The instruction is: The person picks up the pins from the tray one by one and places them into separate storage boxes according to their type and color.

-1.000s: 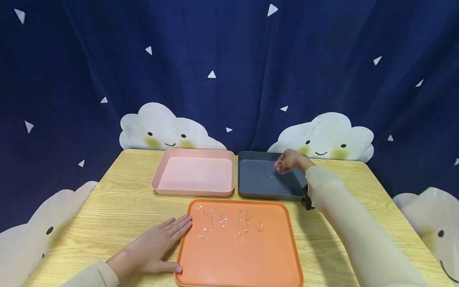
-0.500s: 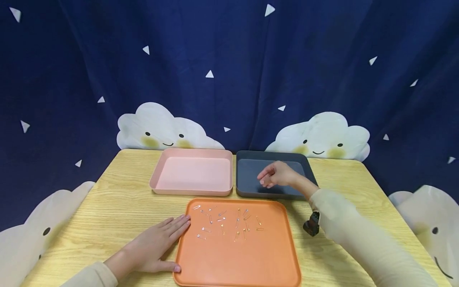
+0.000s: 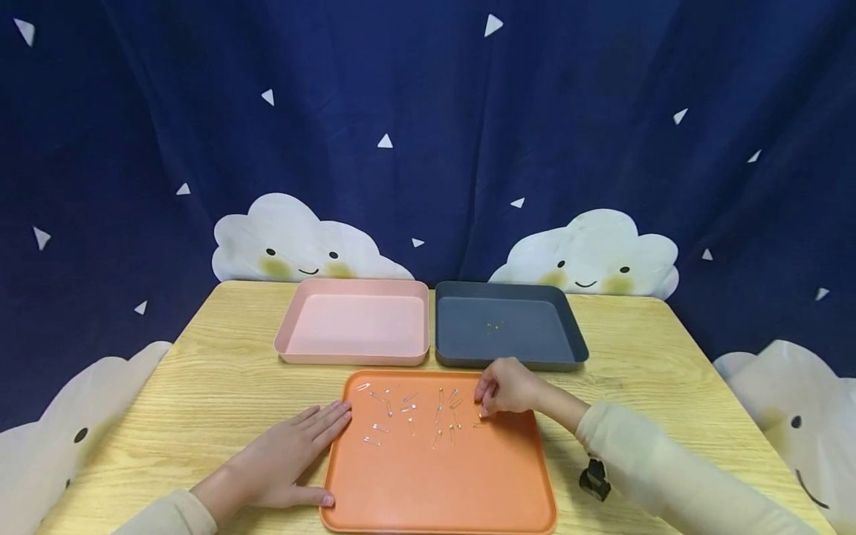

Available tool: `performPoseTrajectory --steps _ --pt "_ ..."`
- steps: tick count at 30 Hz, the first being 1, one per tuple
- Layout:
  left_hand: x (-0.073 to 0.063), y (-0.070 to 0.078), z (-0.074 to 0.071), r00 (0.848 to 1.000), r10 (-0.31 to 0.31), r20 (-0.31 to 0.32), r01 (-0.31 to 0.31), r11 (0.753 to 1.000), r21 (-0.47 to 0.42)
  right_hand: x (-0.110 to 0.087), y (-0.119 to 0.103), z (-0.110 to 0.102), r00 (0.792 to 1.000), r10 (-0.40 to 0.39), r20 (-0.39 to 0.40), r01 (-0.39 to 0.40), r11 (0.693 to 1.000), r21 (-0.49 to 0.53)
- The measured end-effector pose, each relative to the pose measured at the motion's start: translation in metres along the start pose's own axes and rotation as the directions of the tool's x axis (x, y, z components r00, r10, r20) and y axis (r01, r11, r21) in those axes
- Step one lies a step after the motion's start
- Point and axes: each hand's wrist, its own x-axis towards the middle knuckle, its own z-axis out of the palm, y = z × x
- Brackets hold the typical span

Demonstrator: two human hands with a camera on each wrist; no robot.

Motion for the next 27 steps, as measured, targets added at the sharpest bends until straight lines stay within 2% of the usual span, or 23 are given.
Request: performPoseTrajectory --steps 7,12,16,27 --pt "-0.001 0.001 -0.001 1.000 -0.005 0.011 0.005 1.000 -0.008 -0.009 -0.003 0.016 0.995 -0.096 -0.020 0.094 0.991 -0.099" --pt "-0.001 0.001 -0.001 1.000 -0.010 0.016 0.010 1.000 -0.004 -0.013 -0.007 0.024 0.984 -0.171 -0.057 0.151 0.956 -0.253" --pt "-0.001 0.001 -0.001 1.000 -0.011 0.014 0.011 1.000 0.004 -0.013 -0.009 0.028 0.972 -0.220 -0.079 0.183 0.927 -0.329" --pt "0.001 0.001 -0.001 1.000 -0.002 0.003 0.002 1.000 0.002 -0.014 -0.008 0.034 0.957 -0.282 -0.066 0.231 0.881 -0.414"
